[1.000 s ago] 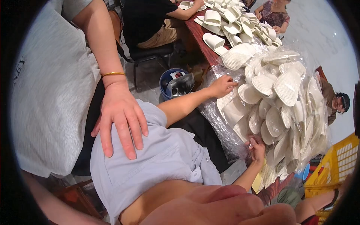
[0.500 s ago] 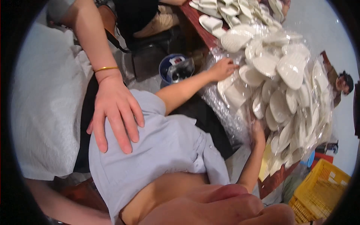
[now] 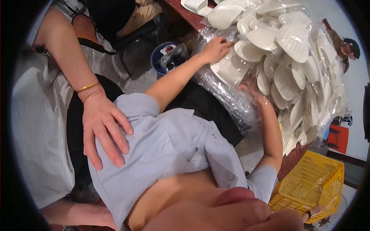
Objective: The person packs manufactured white slides into plastic bags by hand, inserting paper inserts into each bag before placing the shoes inside.
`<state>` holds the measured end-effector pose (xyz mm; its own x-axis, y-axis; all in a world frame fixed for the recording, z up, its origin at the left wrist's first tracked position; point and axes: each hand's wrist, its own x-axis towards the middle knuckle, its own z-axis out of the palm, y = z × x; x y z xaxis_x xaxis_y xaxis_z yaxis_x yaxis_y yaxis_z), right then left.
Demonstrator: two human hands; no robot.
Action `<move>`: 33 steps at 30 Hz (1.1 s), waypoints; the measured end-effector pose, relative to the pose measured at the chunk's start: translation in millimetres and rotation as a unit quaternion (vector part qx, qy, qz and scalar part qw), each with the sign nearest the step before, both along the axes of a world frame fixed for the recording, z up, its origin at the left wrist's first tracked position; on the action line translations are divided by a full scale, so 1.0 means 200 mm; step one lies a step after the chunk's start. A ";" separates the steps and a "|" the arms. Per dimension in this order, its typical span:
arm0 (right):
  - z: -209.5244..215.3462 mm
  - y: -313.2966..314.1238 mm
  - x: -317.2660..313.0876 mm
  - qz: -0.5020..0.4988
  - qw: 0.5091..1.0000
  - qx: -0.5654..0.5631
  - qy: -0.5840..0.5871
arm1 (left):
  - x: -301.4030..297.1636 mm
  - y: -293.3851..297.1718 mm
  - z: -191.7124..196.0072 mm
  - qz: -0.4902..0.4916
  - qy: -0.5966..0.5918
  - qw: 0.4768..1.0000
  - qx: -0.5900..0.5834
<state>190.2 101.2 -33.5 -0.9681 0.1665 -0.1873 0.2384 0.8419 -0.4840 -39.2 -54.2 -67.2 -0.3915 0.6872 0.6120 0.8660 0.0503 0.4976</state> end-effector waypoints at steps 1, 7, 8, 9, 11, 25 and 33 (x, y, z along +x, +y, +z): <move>-0.01 0.03 -0.02 0.019 0.999 0.042 -0.019 | 0.00 0.01 0.01 0.002 0.005 1.000 0.005; -0.26 0.05 -0.01 -0.089 0.965 -0.194 0.150 | 0.00 0.00 0.06 -0.010 0.010 1.000 0.013; -0.33 0.06 -0.05 -0.088 0.972 -0.104 0.189 | -0.01 0.00 0.04 0.003 0.011 1.000 0.009; -0.38 0.08 -0.10 -0.091 0.969 -0.014 0.227 | -0.02 -0.01 0.02 -0.005 0.009 1.000 0.009; -0.34 0.16 -0.14 -0.102 0.953 0.088 0.273 | -0.02 -0.01 -0.01 -0.004 0.000 1.000 0.002; 0.17 -0.14 0.26 -0.035 0.985 0.144 0.083 | -0.02 -0.01 0.03 -0.001 0.007 1.000 -0.024; 0.35 -0.12 0.68 -0.095 0.983 0.139 0.069 | -0.03 -0.05 0.07 0.011 0.005 0.999 -0.031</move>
